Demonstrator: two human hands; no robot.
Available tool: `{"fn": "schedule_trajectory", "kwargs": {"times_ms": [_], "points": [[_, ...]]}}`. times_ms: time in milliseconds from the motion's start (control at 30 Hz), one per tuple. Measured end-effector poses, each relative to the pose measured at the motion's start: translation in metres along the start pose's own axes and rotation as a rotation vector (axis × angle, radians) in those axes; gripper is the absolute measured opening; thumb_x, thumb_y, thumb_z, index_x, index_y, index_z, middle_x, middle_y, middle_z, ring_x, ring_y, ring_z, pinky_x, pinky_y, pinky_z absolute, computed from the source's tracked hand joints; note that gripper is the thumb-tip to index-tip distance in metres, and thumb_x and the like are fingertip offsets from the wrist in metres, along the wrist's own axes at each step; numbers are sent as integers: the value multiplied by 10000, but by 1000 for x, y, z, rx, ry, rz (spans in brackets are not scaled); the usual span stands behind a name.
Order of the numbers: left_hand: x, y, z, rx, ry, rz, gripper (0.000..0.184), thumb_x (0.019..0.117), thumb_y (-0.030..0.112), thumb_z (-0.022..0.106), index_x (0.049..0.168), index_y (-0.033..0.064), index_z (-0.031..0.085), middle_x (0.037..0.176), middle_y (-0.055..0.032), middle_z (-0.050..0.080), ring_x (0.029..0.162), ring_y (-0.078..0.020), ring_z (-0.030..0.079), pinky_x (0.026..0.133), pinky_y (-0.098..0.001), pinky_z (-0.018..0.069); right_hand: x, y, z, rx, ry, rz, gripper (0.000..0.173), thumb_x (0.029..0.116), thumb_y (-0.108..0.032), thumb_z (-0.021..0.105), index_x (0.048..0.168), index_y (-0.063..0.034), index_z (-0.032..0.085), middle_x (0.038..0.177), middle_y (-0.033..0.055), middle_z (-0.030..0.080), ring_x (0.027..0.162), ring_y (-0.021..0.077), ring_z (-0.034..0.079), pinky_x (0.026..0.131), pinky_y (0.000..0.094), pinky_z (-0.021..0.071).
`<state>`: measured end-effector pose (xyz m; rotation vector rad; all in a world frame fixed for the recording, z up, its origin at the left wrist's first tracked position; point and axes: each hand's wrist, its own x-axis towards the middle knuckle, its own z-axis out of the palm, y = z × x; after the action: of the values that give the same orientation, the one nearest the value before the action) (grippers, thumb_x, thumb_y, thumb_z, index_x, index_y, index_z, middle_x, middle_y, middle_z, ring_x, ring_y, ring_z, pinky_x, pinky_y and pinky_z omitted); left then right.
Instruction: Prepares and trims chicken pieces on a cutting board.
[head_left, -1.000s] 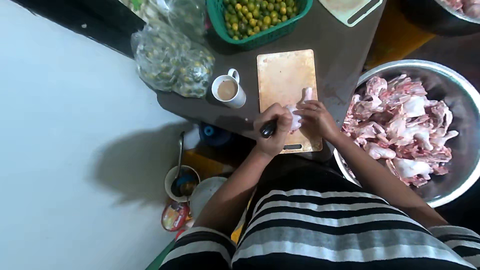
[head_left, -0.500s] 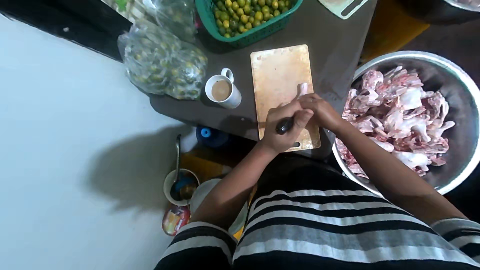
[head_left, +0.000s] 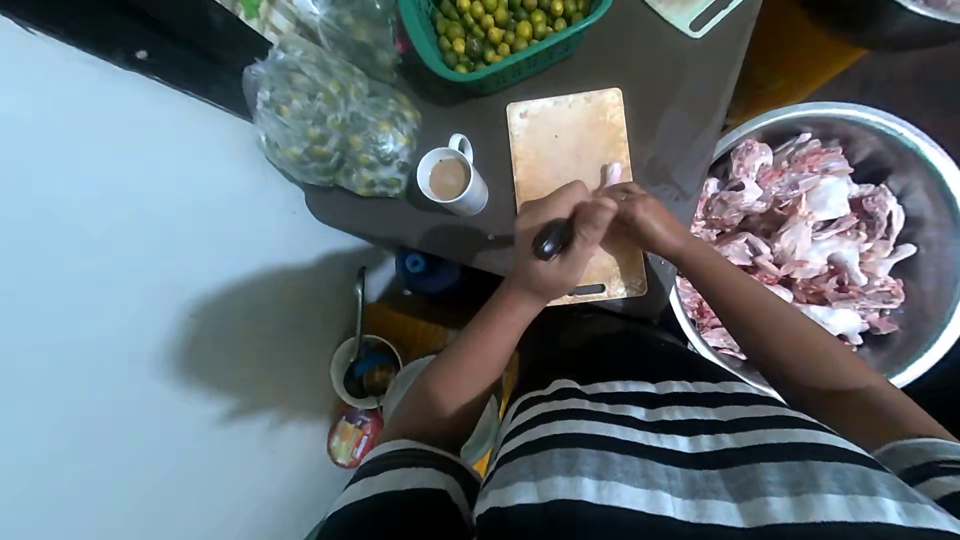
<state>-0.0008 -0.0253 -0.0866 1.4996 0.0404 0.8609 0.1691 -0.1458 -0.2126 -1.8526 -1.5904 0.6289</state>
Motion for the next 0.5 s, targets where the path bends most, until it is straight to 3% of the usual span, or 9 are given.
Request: {"fn": "schedule_trajectory", "kwargs": {"times_ms": [133,267,333,500], "points": [[22,42,-4,-114,-16,110,356,1066,389,542,777,183,538,579,85,458,510,-16,458,491,-201,407,-1,-6,-1,-5,-6,6,219,982,1,608,1142,-52,750,1262,112,707,1307,343,580,1104,476,468],[1,-29,-1,48,64,-13,376,1070,342,547,745,159,506,573,83,440,505,-15,457,497,-215,417,0,-1,3,-24,3,-2,216,992,-21,607,1138,-75,757,1260,94,710,1302,312,587,1107,467,471],[1,-37,-3,40,35,-34,393,1071,359,546,738,153,501,564,77,431,497,-20,451,497,-221,419,1,-1,4,-27,17,-1,219,986,-19,611,1139,-75,758,1257,89,713,1296,310,591,1101,462,474],[27,20,-13,-72,43,74,395,1069,417,529,737,205,497,535,99,401,477,-25,431,481,-230,416,0,2,6,0,-4,17,238,991,-29,610,1172,-87,753,1291,81,700,1336,297,564,1141,457,447]]}}
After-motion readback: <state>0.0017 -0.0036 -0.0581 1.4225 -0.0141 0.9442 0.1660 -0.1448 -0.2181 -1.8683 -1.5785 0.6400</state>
